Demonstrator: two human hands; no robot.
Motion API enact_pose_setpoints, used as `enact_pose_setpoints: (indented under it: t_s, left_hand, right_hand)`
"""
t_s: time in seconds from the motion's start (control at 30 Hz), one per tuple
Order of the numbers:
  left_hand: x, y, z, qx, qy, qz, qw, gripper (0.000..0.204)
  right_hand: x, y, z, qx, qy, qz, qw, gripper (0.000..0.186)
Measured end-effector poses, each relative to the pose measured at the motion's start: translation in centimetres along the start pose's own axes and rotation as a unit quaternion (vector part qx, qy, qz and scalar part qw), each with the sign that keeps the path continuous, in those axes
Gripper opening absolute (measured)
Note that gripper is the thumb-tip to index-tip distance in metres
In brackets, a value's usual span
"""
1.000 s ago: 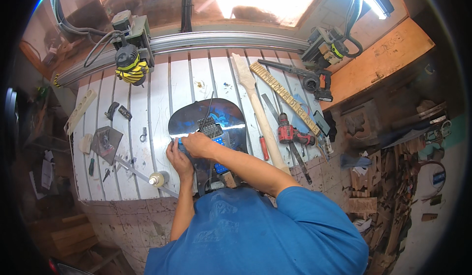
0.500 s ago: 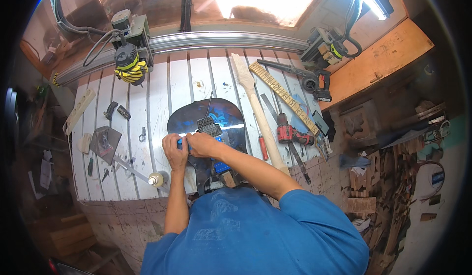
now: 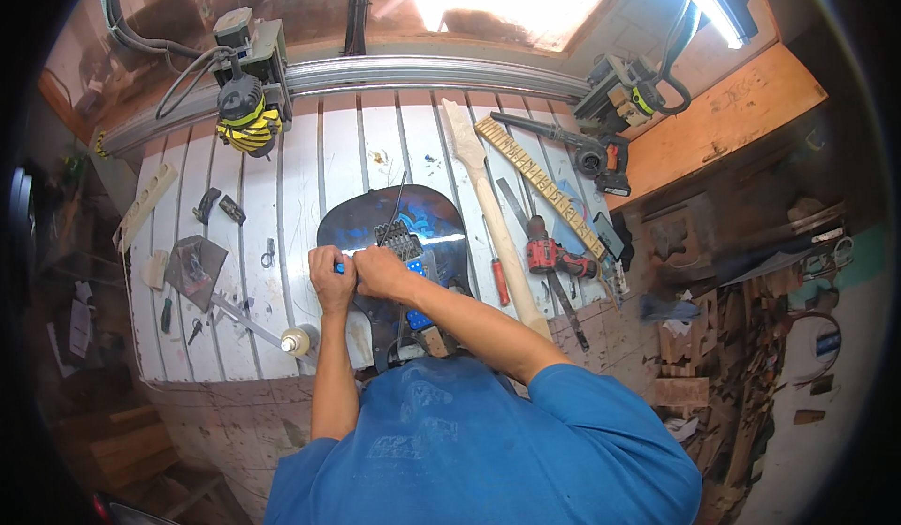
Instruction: The person fits electronic components into an electric guitar body and uses a metal ruler to measure the distance between components.
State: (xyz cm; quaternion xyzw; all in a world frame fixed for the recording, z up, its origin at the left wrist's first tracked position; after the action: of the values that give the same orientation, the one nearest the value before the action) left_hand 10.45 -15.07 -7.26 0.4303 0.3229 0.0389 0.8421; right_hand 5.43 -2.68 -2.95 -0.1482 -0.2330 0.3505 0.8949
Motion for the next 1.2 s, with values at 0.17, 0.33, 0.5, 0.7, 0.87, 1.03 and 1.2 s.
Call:
enact_pose_setpoints:
  t_s: [0.17, 0.33, 0.5, 0.7, 0.87, 1.03, 1.2]
  left_hand:
    - [-0.3, -0.4, -0.1, -0.010, -0.014, -0.014, 1.000, 0.016]
    - [-0.4, -0.9, -0.2, -0.034, -0.042, -0.022, 0.998, 0.014]
    - [-0.5, -0.4, 0.0, -0.044, -0.040, -0.029, 0.998, 0.014]
    - [-0.6, -0.4, 0.1, -0.048, -0.036, -0.028, 0.998, 0.016]
    - [-0.5, -0.6, -0.2, -0.055, -0.028, -0.029, 0.998, 0.016]
    - [0.1, -1.7, -0.6, -0.081, 0.003, -0.042, 0.996, 0.015]
    - [0.0, -1.2, -0.3, -0.053, 0.020, -0.028, 0.998, 0.015]
  right_hand:
    - [-0.5, -0.5, 0.6, -0.002, -0.007, -0.033, 0.999, 0.029]
    - [-1.0, -0.5, 0.7, -0.012, -0.012, -0.043, 0.999, 0.030]
    - [-1.2, -0.3, 0.9, -0.018, -0.027, -0.019, 0.999, 0.032]
    - [-1.6, 0.4, 0.9, -0.023, -0.055, -0.020, 0.998, 0.033]
    - [-1.3, 0.6, 1.2, -0.036, -0.065, -0.018, 0.997, 0.034]
    - [-1.7, 0.7, 1.4, -0.034, -0.064, 0.003, 0.997, 0.035]
    - [-1.7, 0.5, 1.8, -0.048, -0.087, -0.012, 0.995, 0.038]
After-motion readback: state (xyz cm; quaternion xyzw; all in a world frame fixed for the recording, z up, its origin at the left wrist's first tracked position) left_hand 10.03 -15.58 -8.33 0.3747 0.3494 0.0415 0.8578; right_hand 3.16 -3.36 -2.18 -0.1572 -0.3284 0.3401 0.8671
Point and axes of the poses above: each hand's wrist, its own x-axis away from the middle knuckle, its own z-axis out of the back of the hand, y = z × x, the point moved 2 cm from there along -x, towards the middle knuckle, and after that the axes turned 4 degrees about -y, right-handed, at the moved point
